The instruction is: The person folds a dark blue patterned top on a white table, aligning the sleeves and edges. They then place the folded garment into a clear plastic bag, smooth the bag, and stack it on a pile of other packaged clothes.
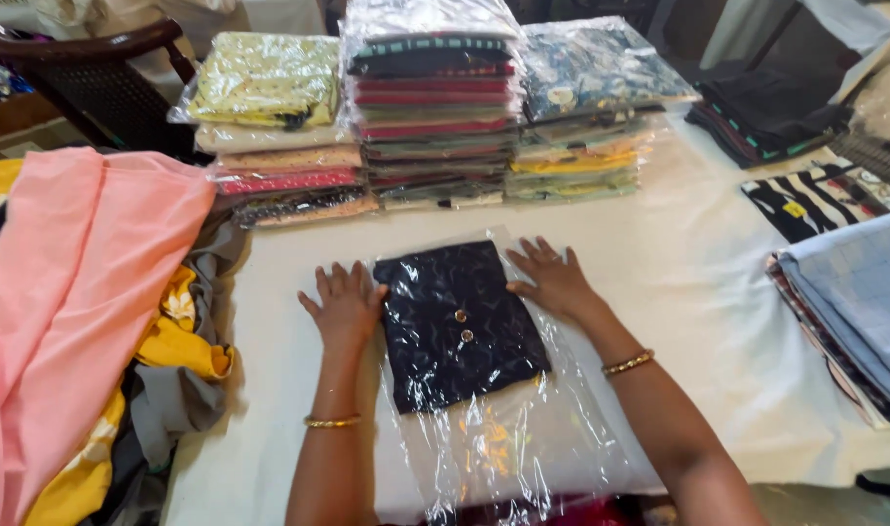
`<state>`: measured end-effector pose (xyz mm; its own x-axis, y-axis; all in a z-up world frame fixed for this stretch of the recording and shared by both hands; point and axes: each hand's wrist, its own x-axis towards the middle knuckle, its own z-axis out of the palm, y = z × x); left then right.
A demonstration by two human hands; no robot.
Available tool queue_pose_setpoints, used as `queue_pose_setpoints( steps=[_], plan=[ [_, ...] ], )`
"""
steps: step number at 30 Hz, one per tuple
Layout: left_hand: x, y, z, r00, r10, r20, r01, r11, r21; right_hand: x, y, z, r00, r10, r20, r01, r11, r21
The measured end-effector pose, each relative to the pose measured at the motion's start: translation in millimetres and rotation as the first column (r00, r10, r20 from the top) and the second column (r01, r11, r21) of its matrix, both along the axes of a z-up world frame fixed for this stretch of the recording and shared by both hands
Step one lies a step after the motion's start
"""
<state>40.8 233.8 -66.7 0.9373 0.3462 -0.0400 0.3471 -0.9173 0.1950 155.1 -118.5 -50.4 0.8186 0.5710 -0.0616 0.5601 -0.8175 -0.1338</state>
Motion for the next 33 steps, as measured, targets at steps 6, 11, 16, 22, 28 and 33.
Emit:
queue_pose_setpoints(
  steps=[6, 11, 16, 22, 28, 33],
  plan=[
    [-97.0, 4.2, -12.5, 0.939, -0.301, 0.169, 0.326, 0.934, -0.145, -76.5, -54.5, 42.6, 0.988, 0.059, -0.145, -0.022, 0.969, 0.244],
    [-179.5, -26.2, 7.3, 0.839, -0.500, 0.216, 0.523, 0.850, -0.065, -147.7, -94.1, 18.3, 0.967, 0.203, 0.154, -0.239, 0.933, 0.270],
    [-188.6, -54.7, 25.3, 0.775, -0.476, 0.416, 0.557, 0.825, -0.093, -171.9, -72.6, 21.4, 0.956, 0.219, 0.194, -0.284, 0.856, 0.431],
    [-166.3, -40.5, 2.5, 0.521, -0.577, 0.629, 0.636, 0.754, 0.165, -151.6, -75.5, 6.8, 0.866, 0.255, 0.430, -0.457, 0.750, 0.477],
    [-111.5, -25.8, 117.1, 0.530, -0.315, 0.787, 0.524, 0.852, -0.013, -112.4, -49.8, 100.4, 0.796, 0.067, 0.602, -0.501, 0.632, 0.591],
    [-80.2, -28.6, 232.7, 0.328, -0.245, 0.912, 0.450, 0.890, 0.078, -78.2, -26.0, 180.0, 0.955, -0.142, 0.261, -0.201, 0.340, 0.919]
  ],
)
